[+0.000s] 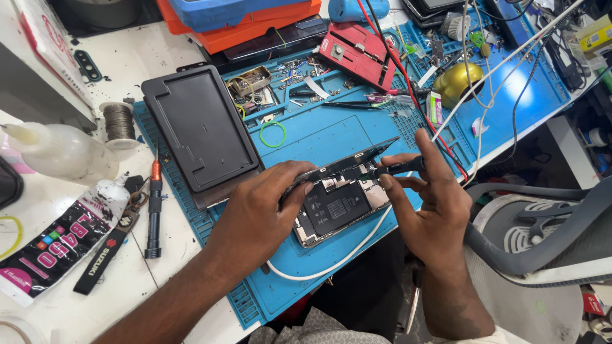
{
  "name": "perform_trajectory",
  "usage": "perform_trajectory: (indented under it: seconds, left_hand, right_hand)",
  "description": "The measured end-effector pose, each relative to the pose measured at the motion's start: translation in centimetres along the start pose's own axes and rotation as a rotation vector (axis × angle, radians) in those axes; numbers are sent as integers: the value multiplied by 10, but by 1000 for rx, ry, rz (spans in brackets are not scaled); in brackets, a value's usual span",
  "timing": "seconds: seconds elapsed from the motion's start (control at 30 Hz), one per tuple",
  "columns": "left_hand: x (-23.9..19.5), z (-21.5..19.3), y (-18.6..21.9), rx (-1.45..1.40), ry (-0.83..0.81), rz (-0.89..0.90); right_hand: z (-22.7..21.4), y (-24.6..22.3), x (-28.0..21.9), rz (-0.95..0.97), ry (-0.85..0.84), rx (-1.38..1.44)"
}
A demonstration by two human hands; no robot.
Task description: The person receives a smartphone and proceeds to work on its internal components using a precision screwdriver. They repeatedly loosen and tighten screws on the motherboard area while the device remains open on a blue work mat. The phone is connected to a charging cable during the process.
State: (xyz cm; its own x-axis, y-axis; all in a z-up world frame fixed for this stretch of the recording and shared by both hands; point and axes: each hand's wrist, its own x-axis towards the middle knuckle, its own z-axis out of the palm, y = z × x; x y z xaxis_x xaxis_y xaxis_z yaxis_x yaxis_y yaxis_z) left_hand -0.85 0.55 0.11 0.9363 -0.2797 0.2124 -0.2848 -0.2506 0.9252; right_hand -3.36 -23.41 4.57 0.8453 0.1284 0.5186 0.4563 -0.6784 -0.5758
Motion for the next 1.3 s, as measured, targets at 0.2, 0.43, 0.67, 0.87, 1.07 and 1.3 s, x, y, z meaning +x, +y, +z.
perform_trajectory:
  seconds: [0.2, 0.43, 0.67, 0.87, 1.07, 1.3]
  left_hand:
    - [0, 0, 0, -3, 30, 55]
    - [2, 0, 0, -4, 11, 7]
    - [0, 0, 1, -7, 42, 63]
    - [0, -1, 1, -8, 29, 46]
    - [0, 0, 1, -2, 30, 33]
    - [0, 0, 0, -6, -11, -28]
  right_hand:
    - [-1, 1, 0, -52, 0, -70]
    - [2, 3, -2, -9, 45, 10]
    - [4, 1, -4, -29, 41, -64]
    - [3, 5, -1, -37, 63, -139]
    - [3, 5, -2, 2, 62, -91]
    - [3, 0, -1, 13, 51, -57]
